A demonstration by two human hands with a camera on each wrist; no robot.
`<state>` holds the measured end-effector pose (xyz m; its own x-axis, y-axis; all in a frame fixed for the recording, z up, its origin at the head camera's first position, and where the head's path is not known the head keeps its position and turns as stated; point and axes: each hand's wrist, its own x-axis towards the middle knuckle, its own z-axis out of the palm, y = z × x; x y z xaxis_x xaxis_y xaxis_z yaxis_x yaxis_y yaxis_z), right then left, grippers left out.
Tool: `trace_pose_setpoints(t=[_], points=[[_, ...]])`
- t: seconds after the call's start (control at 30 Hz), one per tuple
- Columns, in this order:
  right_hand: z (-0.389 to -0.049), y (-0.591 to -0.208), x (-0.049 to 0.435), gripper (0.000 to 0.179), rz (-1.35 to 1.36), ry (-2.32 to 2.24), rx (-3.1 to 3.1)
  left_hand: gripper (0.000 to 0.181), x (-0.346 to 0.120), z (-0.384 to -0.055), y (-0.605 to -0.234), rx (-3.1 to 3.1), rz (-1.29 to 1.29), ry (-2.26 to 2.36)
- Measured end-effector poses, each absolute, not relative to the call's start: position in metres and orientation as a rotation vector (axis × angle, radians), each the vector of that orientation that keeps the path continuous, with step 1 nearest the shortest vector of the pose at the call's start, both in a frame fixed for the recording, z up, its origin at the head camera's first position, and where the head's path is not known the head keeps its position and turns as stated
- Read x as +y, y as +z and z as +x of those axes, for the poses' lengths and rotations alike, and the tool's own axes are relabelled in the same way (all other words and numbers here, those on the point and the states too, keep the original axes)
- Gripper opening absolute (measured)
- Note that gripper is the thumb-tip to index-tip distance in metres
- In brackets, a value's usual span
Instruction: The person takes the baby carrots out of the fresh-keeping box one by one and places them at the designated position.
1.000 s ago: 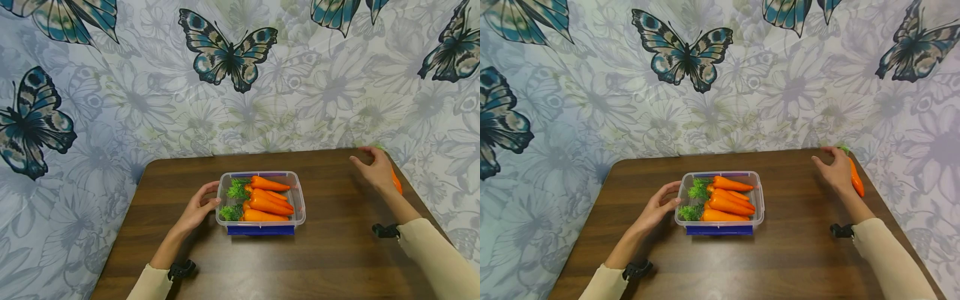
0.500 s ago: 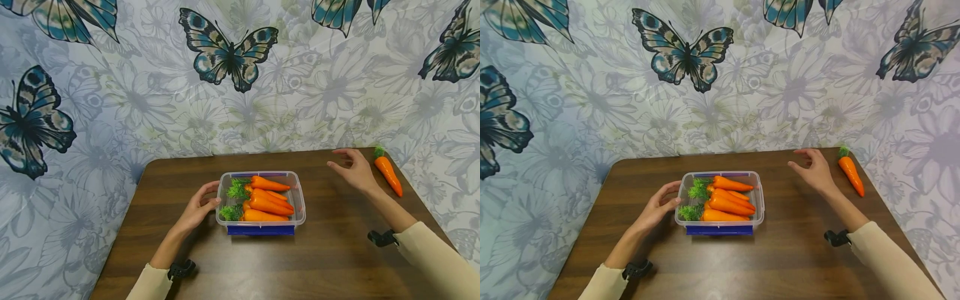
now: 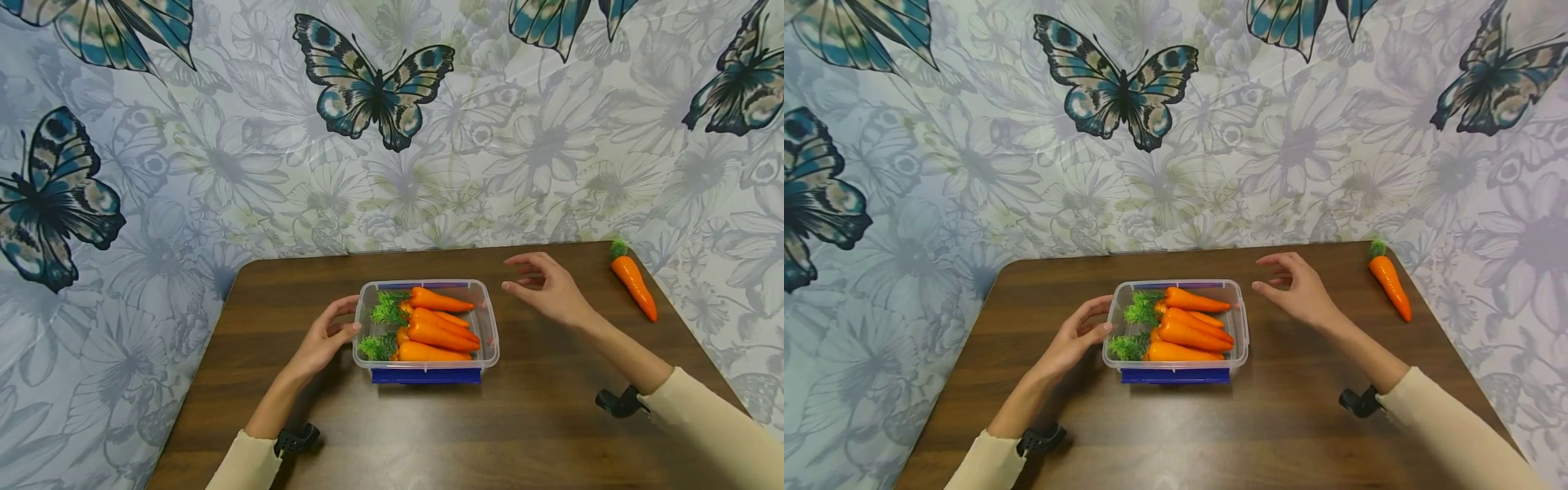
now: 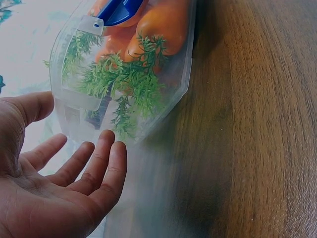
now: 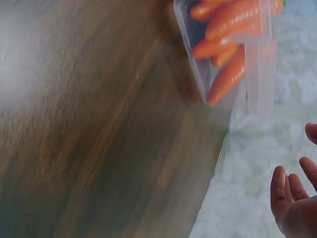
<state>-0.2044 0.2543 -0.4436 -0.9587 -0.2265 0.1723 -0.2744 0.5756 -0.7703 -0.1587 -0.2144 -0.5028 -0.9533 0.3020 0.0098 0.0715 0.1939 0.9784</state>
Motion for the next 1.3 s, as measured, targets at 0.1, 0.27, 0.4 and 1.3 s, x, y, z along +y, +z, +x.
trace_pose_setpoints(t=[0.1,0.27,0.4,1.3], points=[[-0.201,-0.443,0.243,0.042,0.517,1.366,-2.733,0.056,-0.215,-0.158,-0.502,2.272,0.356,1.853],[-0.195,-0.442,0.224,0.042,0.64,1.414,-2.733,0.057,-0.217,-0.158,-0.502,2.27,0.35,1.854],[-0.189,-0.443,0.212,0.042,0.748,1.449,-2.741,0.057,-0.218,-0.158,-0.503,2.275,0.355,1.855],[-0.177,-0.451,0.146,0.048,1.221,1.055,-2.919,0.056,-0.216,-0.158,-0.504,2.261,0.352,1.871]])
